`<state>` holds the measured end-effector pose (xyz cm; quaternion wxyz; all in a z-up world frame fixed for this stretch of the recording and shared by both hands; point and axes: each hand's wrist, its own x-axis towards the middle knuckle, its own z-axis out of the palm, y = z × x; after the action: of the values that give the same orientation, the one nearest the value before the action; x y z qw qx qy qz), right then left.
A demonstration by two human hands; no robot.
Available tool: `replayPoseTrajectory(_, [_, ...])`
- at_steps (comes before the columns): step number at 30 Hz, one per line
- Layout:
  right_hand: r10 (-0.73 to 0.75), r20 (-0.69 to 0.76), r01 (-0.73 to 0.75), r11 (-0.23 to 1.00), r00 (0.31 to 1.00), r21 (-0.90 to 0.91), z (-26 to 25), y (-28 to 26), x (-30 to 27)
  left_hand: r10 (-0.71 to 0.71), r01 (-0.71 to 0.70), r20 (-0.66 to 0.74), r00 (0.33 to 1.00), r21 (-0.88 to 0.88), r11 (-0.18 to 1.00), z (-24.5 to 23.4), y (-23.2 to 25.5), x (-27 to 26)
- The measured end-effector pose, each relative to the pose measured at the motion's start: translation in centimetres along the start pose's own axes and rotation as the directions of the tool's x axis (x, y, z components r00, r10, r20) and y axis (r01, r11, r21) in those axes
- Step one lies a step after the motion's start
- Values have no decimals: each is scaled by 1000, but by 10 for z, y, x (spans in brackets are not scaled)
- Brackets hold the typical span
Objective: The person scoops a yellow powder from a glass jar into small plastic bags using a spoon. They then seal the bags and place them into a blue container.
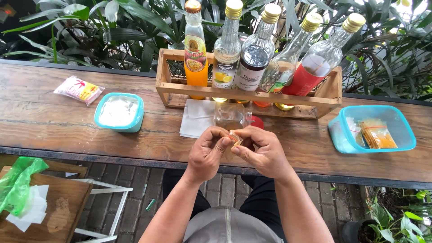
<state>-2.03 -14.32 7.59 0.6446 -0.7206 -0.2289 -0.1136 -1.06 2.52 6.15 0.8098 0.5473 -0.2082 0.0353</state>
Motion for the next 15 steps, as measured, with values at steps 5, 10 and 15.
replayPoseTrajectory(5, [7,-32,-6,999,999,52,1,6,-4,-39,39,12,999,16,999,-6,-6,-3])
replayPoseTrajectory(10, [20,-43,-17,997,999,71,-1,2,-2,-88,96,71,994,-117,988,-11,-16,-5])
replayPoseTrajectory(15, [32,-34,-29,995,999,95,-5,0,-4,-159,175,99,982,-189,966,-16,-26,-4])
